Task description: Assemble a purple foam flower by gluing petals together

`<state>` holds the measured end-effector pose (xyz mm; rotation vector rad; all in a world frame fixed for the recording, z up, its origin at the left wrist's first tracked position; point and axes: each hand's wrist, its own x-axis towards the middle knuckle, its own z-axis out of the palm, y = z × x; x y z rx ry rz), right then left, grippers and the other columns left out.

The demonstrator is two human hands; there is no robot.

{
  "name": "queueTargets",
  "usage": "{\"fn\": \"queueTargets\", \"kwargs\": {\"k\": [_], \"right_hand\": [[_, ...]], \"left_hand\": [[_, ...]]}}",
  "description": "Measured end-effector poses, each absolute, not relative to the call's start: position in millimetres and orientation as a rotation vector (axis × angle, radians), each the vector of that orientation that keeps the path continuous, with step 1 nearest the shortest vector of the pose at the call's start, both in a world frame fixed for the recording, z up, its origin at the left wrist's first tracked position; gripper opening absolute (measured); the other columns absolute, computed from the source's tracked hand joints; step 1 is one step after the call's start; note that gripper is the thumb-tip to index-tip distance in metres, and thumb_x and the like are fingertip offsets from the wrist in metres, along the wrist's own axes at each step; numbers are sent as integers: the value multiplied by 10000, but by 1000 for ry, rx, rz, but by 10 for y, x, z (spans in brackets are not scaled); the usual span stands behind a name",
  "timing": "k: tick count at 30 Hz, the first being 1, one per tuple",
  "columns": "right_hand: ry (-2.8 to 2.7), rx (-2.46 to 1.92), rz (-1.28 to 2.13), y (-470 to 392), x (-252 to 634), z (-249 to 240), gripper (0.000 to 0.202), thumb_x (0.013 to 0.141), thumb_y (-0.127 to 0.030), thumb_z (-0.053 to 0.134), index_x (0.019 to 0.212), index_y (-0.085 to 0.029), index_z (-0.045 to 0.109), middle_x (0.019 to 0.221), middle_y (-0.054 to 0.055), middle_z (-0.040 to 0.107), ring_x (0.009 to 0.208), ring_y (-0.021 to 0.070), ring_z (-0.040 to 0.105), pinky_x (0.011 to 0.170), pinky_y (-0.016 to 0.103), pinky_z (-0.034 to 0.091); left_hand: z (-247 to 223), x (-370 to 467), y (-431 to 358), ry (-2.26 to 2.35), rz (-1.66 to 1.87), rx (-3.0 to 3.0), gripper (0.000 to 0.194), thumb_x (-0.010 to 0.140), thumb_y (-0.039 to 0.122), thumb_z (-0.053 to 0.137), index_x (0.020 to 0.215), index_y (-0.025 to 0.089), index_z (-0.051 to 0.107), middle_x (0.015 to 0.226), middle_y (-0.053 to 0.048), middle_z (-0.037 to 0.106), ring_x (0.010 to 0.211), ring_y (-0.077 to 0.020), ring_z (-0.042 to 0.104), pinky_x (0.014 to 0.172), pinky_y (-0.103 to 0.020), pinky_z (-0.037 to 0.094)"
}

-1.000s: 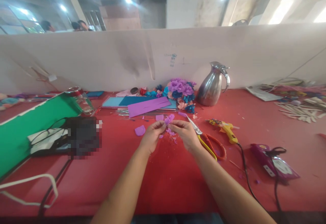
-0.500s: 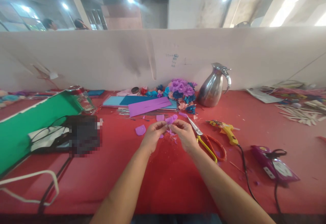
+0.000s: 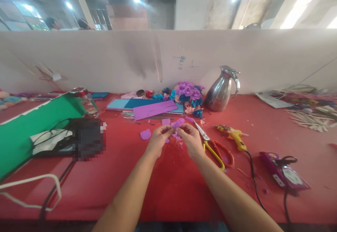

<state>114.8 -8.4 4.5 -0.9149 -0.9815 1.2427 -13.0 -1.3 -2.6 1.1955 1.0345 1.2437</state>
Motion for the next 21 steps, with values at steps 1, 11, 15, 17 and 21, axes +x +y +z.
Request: {"fn": "queueTargets", "kwargs": {"k": [1, 11, 15, 17, 21], "right_hand": [[-980, -928, 1233, -84, 1149, 42, 163, 624, -322, 703, 689, -187, 639, 639, -15, 614, 580, 117, 520, 607, 259, 409], [-980, -970, 1171, -73, 1138, 18, 152, 616, -287, 672, 708, -166, 673, 648, 6, 646, 589, 126, 525, 609, 263, 407], [-962, -1020, 1156, -70, 1130, 13, 177, 607, -304, 671, 706, -157, 678, 627, 7, 635, 567, 124, 501, 559, 252, 373], [-957, -1037, 1153, -68, 1128, 1, 188, 614, -315, 665, 717, -158, 681, 623, 6, 627, 561, 121, 487, 539, 246, 354], [-945, -1047, 1155, -61, 1127, -23, 159, 624, -316, 660, 676, -166, 669, 575, -8, 588, 540, 110, 451, 515, 237, 334]], "left_hand": [[-30, -132, -11, 1037, 1244, 1200, 270, 691, 444, 710, 716, 178, 671, 629, 15, 536, 575, -100, 387, 551, -251, 272], [0, -87, -41, 1136, 1225, 1271, 241, 726, 411, 678, 766, 174, 687, 665, 4, 581, 593, -102, 436, 561, -237, 318], [-7, -74, -38, 1189, 1269, 1259, 235, 677, 383, 723, 801, 184, 693, 760, -19, 644, 677, -133, 524, 589, -235, 372], [-8, -71, -36, 1197, 1288, 1263, 246, 663, 384, 736, 807, 190, 691, 773, -23, 650, 695, -142, 541, 590, -232, 385], [-8, -64, -35, 1200, 1307, 1259, 271, 657, 412, 743, 801, 188, 688, 753, -24, 648, 695, -147, 551, 574, -225, 390]]}}
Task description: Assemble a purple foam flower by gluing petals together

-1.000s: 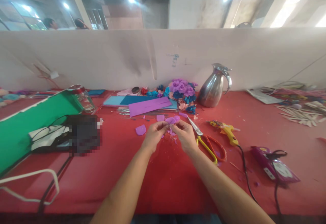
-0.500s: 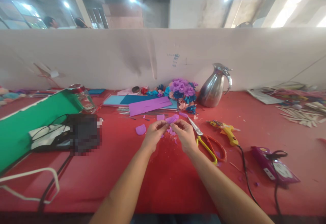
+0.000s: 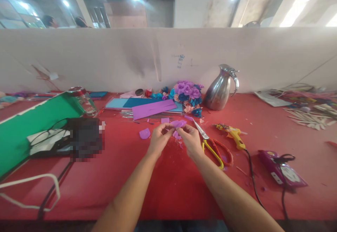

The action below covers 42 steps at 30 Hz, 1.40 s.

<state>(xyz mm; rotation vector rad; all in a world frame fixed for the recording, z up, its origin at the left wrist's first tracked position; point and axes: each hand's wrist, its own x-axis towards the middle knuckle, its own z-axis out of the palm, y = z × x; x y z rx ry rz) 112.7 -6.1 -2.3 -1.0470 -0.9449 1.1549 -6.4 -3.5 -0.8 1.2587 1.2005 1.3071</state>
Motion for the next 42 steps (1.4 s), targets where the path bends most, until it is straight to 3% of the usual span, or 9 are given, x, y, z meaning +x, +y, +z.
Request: {"fn": "queueTargets", "kwargs": {"k": [13, 18, 30, 38, 42], "right_hand": [[-873, -1015, 1287, -23, 1141, -102, 184, 620, -350, 711, 638, -174, 659, 550, -4, 597, 523, 104, 481, 530, 238, 362], [-783, -1011, 1355, -33, 1143, -71, 196, 587, -351, 734, 582, -177, 643, 521, -7, 587, 491, 88, 458, 500, 230, 335], [-860, -1003, 1300, -75, 1153, -14, 186, 595, -355, 740, 580, -187, 661, 538, 1, 600, 520, 108, 485, 510, 238, 353], [-862, -997, 1299, -96, 1141, 17, 212, 602, -373, 743, 565, -177, 670, 528, -8, 593, 521, 99, 469, 528, 245, 347], [-883, -961, 1311, -124, 1134, 72, 181, 601, -344, 748, 597, -176, 679, 543, -12, 598, 530, 99, 477, 548, 250, 356]], "left_hand": [[-21, -74, -21, 1208, 1369, 1348, 214, 687, 352, 721, 846, 209, 728, 688, 3, 624, 604, -119, 480, 550, -228, 376], [6, -82, -36, 1252, 1448, 1569, 125, 720, 303, 696, 804, 223, 745, 714, -6, 650, 631, -137, 502, 617, -249, 392], [-48, -127, -19, 1234, 1527, 1731, 144, 816, 315, 618, 849, 251, 743, 819, -39, 683, 756, -183, 581, 717, -280, 415], [-84, -219, -31, 1347, 1470, 2003, 187, 813, 227, 609, 885, 308, 761, 910, -68, 734, 882, -238, 612, 975, -396, 294], [-60, -189, -36, 1303, 1551, 1825, 160, 818, 251, 603, 862, 281, 755, 853, -52, 728, 828, -220, 618, 888, -364, 377]]}}
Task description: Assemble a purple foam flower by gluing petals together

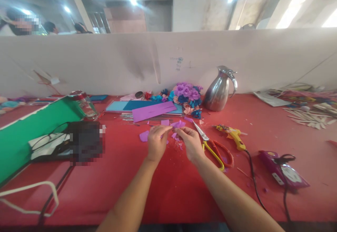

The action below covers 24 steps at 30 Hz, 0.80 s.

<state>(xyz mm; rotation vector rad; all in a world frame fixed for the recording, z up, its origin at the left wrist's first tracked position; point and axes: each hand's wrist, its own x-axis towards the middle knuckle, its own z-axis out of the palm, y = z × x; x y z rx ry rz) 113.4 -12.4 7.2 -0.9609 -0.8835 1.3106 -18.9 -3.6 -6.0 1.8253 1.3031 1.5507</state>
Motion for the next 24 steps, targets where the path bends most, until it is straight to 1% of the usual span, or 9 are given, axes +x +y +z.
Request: {"fn": "queueTargets", "kwargs": {"k": [3, 5, 11, 15, 18, 21, 24], "right_hand": [[-857, -899, 1338, -139, 1127, 102, 163, 587, -309, 763, 662, -185, 688, 595, -16, 625, 553, 101, 502, 568, 247, 381], [-842, -846, 1358, -141, 1123, 110, 182, 576, -297, 774, 701, -192, 693, 642, -16, 650, 572, 102, 524, 591, 248, 405], [-853, -795, 1361, -129, 1124, 97, 199, 564, -291, 797, 716, -198, 707, 684, -10, 675, 607, 111, 553, 626, 261, 430], [-886, -815, 1307, -120, 1128, 76, 189, 579, -290, 787, 717, -196, 698, 711, -6, 673, 642, 122, 564, 644, 270, 433], [-919, -822, 1245, -119, 1130, 63, 210, 618, -288, 758, 790, -203, 674, 744, -11, 653, 655, 125, 567, 631, 265, 427], [-935, -832, 1119, -127, 1149, 65, 211, 665, -281, 726, 842, -216, 629, 743, -30, 611, 609, 104, 528, 580, 244, 399], [-973, -837, 1020, -133, 1186, 83, 186, 694, -282, 708, 832, -214, 603, 714, -43, 565, 564, 88, 465, 535, 231, 358]], "left_hand": [[-51, -138, -21, 1204, 1541, 1516, 133, 781, 294, 648, 862, 244, 739, 788, -31, 703, 744, -192, 614, 729, -304, 435], [-54, -105, -9, 1138, 1531, 1351, 140, 739, 301, 687, 846, 219, 726, 749, -14, 685, 705, -171, 600, 690, -281, 439], [-33, -40, -14, 972, 1481, 1122, 171, 656, 298, 751, 776, 188, 699, 734, -1, 682, 717, -143, 596, 708, -256, 440], [-12, -38, -18, 959, 1461, 1117, 172, 658, 300, 752, 776, 188, 695, 759, -8, 689, 741, -150, 606, 741, -268, 445], [-24, -60, -4, 967, 1469, 1108, 164, 664, 297, 744, 764, 184, 682, 743, -8, 676, 739, -146, 599, 740, -264, 440], [-57, -81, 17, 977, 1486, 1082, 155, 672, 287, 729, 768, 184, 665, 725, 0, 658, 745, -140, 595, 752, -262, 434], [-105, -92, 39, 1029, 1484, 1123, 153, 681, 283, 714, 787, 186, 663, 729, 3, 648, 741, -141, 594, 739, -263, 436]]}}
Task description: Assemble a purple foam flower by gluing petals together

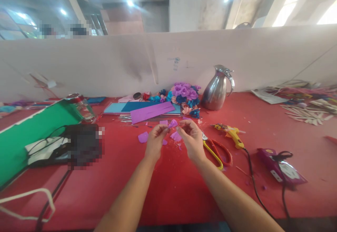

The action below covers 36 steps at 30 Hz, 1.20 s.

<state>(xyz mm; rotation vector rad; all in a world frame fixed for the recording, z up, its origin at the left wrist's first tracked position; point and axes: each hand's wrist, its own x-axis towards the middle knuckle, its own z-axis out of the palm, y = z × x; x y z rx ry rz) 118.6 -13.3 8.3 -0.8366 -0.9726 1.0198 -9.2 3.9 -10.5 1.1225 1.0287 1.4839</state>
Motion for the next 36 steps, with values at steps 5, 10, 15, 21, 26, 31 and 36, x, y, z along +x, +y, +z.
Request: {"fn": "queueTargets", "kwargs": {"k": [5, 10, 15, 21, 26, 31, 36], "right_hand": [[-989, -832, 1101, -126, 1212, 118, 174, 722, -338, 671, 787, -205, 580, 647, -48, 534, 563, 94, 464, 543, 232, 361], [-991, -893, 1184, -124, 1173, 147, 214, 662, -343, 702, 749, -199, 569, 645, -42, 565, 572, 102, 504, 560, 239, 375], [-964, -945, 1195, -114, 1179, 162, 129, 648, -302, 644, 705, -189, 615, 580, -36, 587, 546, 104, 508, 548, 234, 390], [-902, -974, 1217, -83, 1206, 134, 114, 635, -287, 615, 674, -184, 645, 542, -33, 588, 514, 100, 513, 523, 226, 396], [-852, -970, 1282, -62, 1219, 110, 109, 617, -277, 622, 642, -179, 664, 523, -24, 591, 511, 96, 514, 517, 218, 384], [-768, -903, 1437, -54, 1218, 94, 113, 594, -280, 688, 639, -178, 677, 568, -7, 628, 535, 94, 539, 528, 211, 389], [-697, -858, 1488, -58, 1222, 99, 133, 575, -277, 722, 640, -178, 662, 588, -7, 637, 542, 93, 554, 505, 199, 381]], "left_hand": [[-166, -118, 66, 1242, 1561, 1280, 128, 726, 293, 674, 814, 201, 678, 809, -12, 672, 798, -161, 608, 770, -286, 451], [-102, -135, 34, 1360, 1658, 1516, 101, 780, 282, 622, 817, 210, 684, 842, -22, 687, 844, -177, 622, 808, -303, 458], [-40, -119, -3, 1340, 1669, 1732, 128, 815, 286, 586, 786, 216, 689, 816, -19, 688, 811, -177, 623, 781, -305, 467], [-40, -131, -4, 1377, 1627, 1790, 122, 817, 280, 587, 795, 219, 691, 817, -15, 700, 812, -181, 627, 783, -309, 464], [-75, -137, 20, 1344, 1605, 1675, 78, 791, 246, 602, 788, 213, 673, 810, -8, 684, 801, -170, 622, 780, -295, 465], [-162, -141, 78, 1309, 1577, 1421, 99, 746, 280, 656, 804, 201, 665, 798, -12, 677, 780, -163, 618, 752, -282, 459], [-188, -143, 103, 1284, 1573, 1359, 121, 721, 286, 682, 802, 197, 669, 800, -13, 679, 775, -160, 619, 741, -273, 454]]}}
